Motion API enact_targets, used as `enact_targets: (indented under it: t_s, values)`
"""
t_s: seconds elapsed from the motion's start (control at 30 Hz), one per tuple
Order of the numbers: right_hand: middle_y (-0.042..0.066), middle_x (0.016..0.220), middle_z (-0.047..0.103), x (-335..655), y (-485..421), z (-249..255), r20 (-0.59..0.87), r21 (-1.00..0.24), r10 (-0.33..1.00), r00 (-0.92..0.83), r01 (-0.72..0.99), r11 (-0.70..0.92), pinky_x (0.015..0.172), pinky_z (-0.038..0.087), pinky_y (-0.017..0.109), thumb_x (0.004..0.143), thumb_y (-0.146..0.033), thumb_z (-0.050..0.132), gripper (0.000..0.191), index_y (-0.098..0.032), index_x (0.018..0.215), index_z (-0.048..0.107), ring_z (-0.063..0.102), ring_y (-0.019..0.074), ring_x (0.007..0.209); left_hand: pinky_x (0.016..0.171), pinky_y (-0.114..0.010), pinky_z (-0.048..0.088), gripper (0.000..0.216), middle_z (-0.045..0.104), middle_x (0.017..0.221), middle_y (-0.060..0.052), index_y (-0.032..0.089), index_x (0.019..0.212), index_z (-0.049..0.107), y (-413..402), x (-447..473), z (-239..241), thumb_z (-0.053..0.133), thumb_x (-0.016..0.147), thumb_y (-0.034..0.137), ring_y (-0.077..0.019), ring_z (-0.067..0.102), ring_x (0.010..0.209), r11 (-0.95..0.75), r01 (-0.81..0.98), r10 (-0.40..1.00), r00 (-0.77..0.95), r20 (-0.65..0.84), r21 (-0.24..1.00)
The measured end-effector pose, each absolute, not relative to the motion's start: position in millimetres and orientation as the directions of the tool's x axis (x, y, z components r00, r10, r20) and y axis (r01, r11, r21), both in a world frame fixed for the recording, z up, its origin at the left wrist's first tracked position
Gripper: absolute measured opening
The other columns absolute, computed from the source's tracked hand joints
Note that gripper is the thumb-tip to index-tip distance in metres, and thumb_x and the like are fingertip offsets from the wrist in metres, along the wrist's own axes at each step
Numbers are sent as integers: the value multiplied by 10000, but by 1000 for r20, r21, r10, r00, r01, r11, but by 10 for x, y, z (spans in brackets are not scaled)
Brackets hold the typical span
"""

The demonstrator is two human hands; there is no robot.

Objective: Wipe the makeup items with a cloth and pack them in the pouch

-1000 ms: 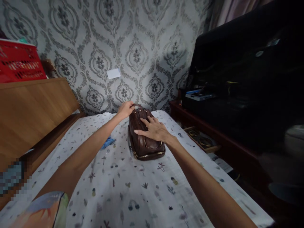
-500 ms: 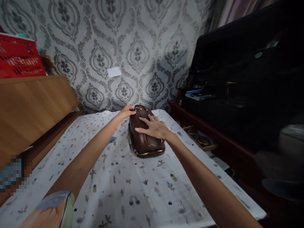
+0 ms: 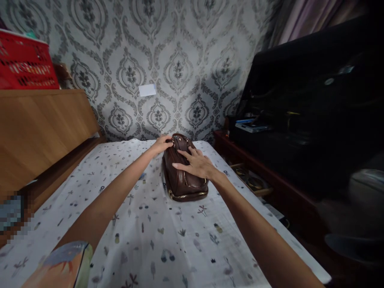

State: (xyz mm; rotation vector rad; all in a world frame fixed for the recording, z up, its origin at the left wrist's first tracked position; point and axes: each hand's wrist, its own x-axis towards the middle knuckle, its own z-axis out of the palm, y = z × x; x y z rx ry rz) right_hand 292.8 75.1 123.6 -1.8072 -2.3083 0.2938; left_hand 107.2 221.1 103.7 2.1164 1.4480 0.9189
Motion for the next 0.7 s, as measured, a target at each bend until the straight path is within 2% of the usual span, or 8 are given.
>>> enact_targets:
  t_s: [0.13,0.33,0.5,0.7]
  values:
    - [86,1675,198,2924,753,1234,35,-264,972,-232,936,233,1166,248,624,812,-881,340,906,-370,1560,318,145,413,1527,958,-338,491,333,732,1102,-42,201,1099,716,2240,1099,1067,642,782,273,-252,626,1116,-385,604,922,275,271,697]
    - [89,1671,214,2921,751,1224,43,-264,972,-232,936,235,1166,256,617,818,-876,340,899,-368,1559,322,157,406,1525,920,-325,507,398,743,1080,-54,161,1121,699,2224,1114,1054,649,728,197,-233,657,1051,-393,570,918,288,272,722]
    - [106,1667,216,2924,757,1191,73,-255,967,-245,933,255,1154,274,619,826,-872,322,898,-349,1557,334,167,406,1522,889,-324,506,404,738,1020,-34,171,1089,693,2304,1140,1056,682,686,194,-222,658,994,-385,609,922,281,265,693]
    - [116,1655,248,2927,749,1183,94,-259,966,-242,931,258,1151,278,623,834,-864,317,889,-348,1557,332,184,397,1520,920,-371,467,436,689,1051,-53,175,964,676,2470,1217,1105,769,540,136,-313,573,1106,-337,708,941,230,249,621]
